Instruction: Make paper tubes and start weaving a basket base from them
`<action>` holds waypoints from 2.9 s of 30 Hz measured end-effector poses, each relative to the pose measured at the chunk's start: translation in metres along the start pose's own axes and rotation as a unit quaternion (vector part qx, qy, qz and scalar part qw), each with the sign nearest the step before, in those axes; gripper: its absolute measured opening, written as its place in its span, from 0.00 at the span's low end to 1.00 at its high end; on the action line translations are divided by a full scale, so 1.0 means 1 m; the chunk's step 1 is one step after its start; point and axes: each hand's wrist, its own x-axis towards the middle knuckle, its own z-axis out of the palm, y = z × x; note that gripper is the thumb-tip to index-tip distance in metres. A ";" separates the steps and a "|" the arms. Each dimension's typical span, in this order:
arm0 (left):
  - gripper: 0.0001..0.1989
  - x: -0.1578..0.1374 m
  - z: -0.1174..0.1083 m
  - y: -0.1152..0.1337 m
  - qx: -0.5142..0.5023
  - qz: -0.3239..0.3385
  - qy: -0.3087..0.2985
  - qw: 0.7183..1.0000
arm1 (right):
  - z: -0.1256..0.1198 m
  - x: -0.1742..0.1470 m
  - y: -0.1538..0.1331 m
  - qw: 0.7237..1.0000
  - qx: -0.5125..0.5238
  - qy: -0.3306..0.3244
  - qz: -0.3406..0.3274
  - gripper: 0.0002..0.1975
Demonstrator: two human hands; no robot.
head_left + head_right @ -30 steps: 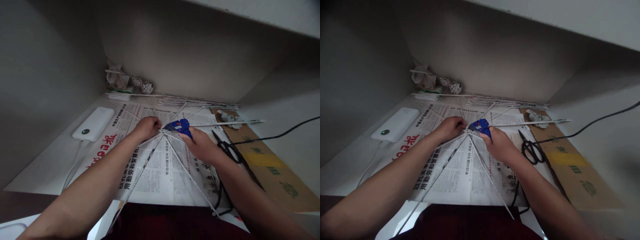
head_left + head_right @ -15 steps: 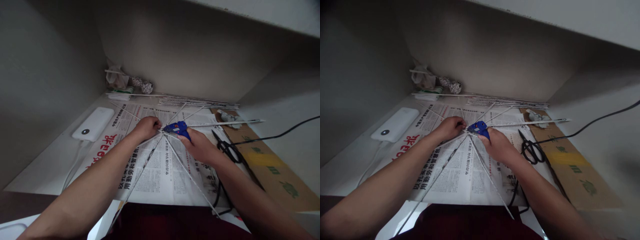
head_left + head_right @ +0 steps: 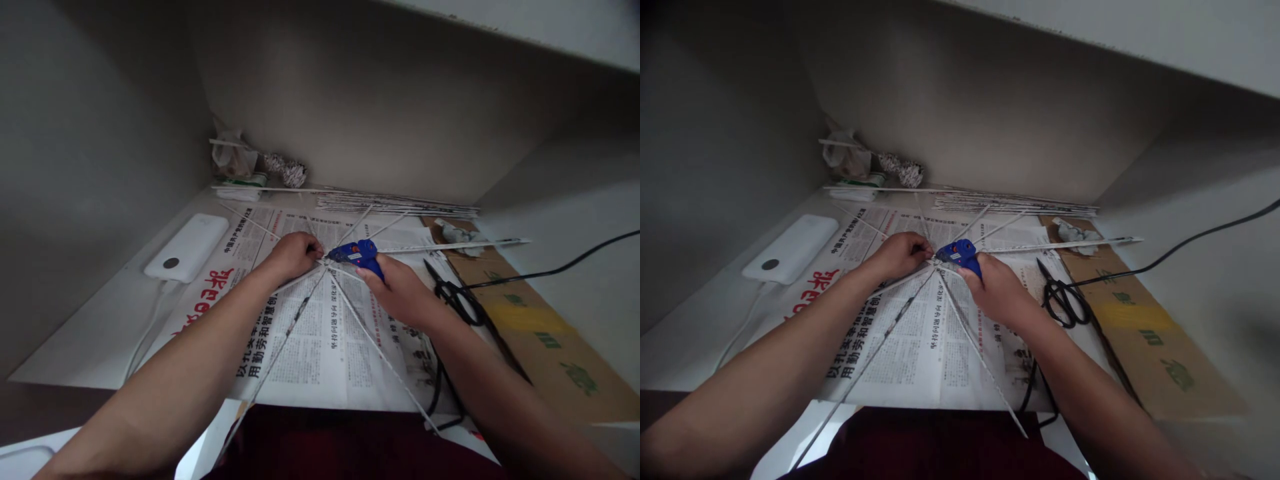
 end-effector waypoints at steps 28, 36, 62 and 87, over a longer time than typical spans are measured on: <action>0.08 -0.002 -0.004 0.005 0.061 0.020 -0.014 0.998 | -0.001 -0.003 -0.002 1.000 -0.020 0.009 -0.018 0.11; 0.09 -0.002 -0.005 0.006 0.045 0.016 -0.018 0.999 | 0.004 -0.003 0.000 0.999 -0.015 0.003 -0.032 0.11; 0.09 0.000 -0.003 -0.003 -0.013 0.029 -0.028 0.999 | 0.000 -0.004 0.000 1.000 -0.013 0.001 -0.023 0.12; 0.08 -0.001 -0.005 -0.002 0.031 0.053 -0.011 0.998 | 0.005 -0.006 -0.003 0.998 -0.032 -0.048 -0.021 0.13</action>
